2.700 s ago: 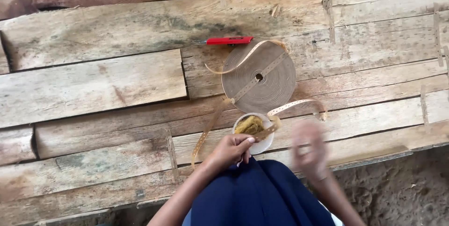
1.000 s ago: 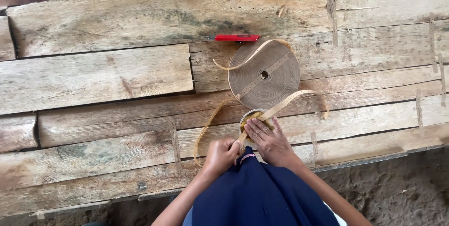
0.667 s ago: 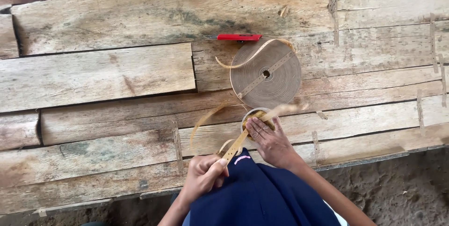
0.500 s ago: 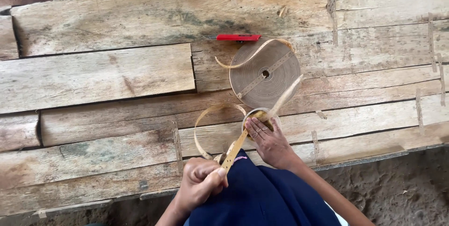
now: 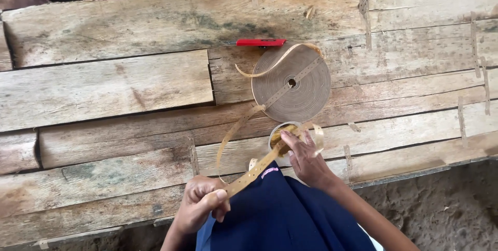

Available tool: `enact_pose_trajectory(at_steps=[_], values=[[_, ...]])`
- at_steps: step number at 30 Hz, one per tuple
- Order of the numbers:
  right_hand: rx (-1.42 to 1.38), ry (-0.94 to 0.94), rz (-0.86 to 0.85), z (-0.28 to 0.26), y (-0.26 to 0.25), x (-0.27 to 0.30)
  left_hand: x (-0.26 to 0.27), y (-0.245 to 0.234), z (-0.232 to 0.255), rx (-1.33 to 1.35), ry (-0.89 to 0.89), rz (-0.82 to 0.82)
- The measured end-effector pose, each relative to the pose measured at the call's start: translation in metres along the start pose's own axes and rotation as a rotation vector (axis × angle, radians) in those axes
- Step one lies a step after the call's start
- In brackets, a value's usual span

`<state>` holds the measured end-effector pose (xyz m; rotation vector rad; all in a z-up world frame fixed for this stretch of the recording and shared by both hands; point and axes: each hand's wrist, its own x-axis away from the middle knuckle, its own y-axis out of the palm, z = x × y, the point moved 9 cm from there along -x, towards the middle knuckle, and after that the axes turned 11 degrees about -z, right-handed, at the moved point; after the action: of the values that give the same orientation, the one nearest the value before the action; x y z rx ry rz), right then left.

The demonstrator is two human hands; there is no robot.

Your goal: The person repeatedly dips a perforated band into a container of brown paste and presses the band onto a wooden surface. The person handles the band and paste by hand, smoothing the band onto the wood after each application.

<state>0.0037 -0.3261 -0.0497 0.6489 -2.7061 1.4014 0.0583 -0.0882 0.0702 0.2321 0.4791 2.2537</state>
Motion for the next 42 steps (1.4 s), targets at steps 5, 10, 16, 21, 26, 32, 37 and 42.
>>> enact_pose_trajectory(at_steps=[5, 10, 16, 21, 26, 32, 37, 42], values=[[0.401, -0.089, 0.107, -0.012, 0.007, 0.006, 0.0, 0.006, 0.029, -0.086, 0.043, -0.046], [0.558, 0.011, 0.097, 0.006, 0.027, 0.007, -0.007, 0.017, 0.038, -0.222, 0.105, -0.117], [0.407, 0.16, -0.112, 0.029, 0.031, 0.0, -0.016, 0.031, 0.046, -0.212, 0.155, -0.158], [0.454, 0.158, -0.028, 0.017, 0.033, 0.006, -0.009, 0.021, 0.062, 0.072, 0.36, -0.076], [0.501, 0.104, -0.018, 0.007, 0.034, -0.002, -0.024, 0.043, 0.059, -0.006, 0.304, -0.2], [0.484, 0.077, -0.104, 0.013, 0.04, 0.006, -0.024, 0.042, 0.095, 0.054, 0.509, -0.166], [0.541, 0.051, -0.007, 0.004, 0.036, -0.004, -0.028, 0.08, 0.091, -0.073, 0.519, -0.433], [0.428, 0.033, -0.151, 0.017, 0.04, 0.002, -0.016, 0.098, 0.082, 0.168, 0.546, -0.72]])
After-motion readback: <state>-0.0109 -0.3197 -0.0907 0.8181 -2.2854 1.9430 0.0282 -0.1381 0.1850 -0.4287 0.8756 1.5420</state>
